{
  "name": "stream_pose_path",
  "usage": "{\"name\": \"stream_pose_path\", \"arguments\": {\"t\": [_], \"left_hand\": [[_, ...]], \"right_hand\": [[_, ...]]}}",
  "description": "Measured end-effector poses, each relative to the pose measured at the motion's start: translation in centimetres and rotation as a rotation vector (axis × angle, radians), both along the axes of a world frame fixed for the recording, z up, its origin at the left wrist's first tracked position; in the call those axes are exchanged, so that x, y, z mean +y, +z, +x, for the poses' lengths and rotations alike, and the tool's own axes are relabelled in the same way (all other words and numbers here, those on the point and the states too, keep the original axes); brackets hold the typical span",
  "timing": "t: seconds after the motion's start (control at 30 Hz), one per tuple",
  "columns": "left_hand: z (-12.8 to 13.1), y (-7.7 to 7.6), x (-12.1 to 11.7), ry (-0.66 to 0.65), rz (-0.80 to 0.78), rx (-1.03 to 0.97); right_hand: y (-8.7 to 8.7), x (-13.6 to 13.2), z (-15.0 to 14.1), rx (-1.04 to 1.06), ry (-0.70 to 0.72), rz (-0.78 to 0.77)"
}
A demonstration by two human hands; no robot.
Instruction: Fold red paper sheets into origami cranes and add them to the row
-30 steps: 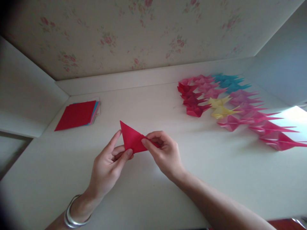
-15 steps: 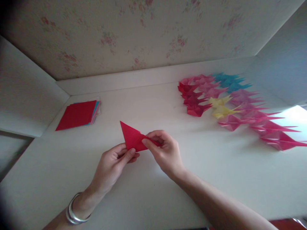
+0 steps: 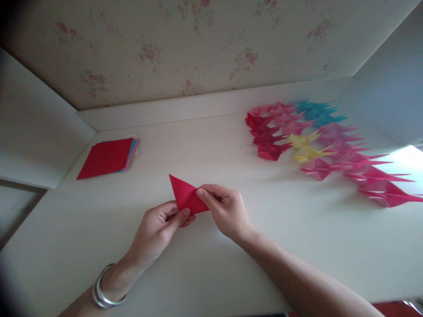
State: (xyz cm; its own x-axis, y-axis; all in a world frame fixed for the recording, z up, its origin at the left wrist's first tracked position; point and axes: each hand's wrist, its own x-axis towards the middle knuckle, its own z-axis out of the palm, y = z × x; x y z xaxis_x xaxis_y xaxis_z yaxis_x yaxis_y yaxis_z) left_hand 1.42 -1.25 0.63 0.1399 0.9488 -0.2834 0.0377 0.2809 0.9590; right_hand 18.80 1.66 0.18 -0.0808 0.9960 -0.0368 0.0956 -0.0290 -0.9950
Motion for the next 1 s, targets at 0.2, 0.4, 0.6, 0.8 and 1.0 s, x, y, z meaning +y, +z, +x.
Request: {"name": "stream_pose_path", "arguments": {"t": [0.2, 0.4, 0.6, 0.8, 1.0], "left_hand": [[0.33, -0.01, -0.24, -0.046, -0.053, -0.012], [0.42, 0.17, -0.36, -0.027, 0.051, 0.088], [0.25, 0.22, -0.62, 0.007, 0.151, 0.176], [0.00, 0.44, -0.42, 0.056, 0.123, 0.092], [0.02, 0.57, -0.14, 0.038, 0.053, -0.008]], "right_hand": [[0.17, -0.13, 0.10, -0.020, 0.017, 0.045], [-0.02, -0.22, 0.07, -0.006, 0.032, 0.030], [-0.21, 0.08, -0.21, 0.321, 0.038, -0.181], [-0.21, -0.08, -0.49, 0.449, 0.079, -0.300], [0.21, -0.39, -0.56, 0.394, 0.050, -0.288]]}}
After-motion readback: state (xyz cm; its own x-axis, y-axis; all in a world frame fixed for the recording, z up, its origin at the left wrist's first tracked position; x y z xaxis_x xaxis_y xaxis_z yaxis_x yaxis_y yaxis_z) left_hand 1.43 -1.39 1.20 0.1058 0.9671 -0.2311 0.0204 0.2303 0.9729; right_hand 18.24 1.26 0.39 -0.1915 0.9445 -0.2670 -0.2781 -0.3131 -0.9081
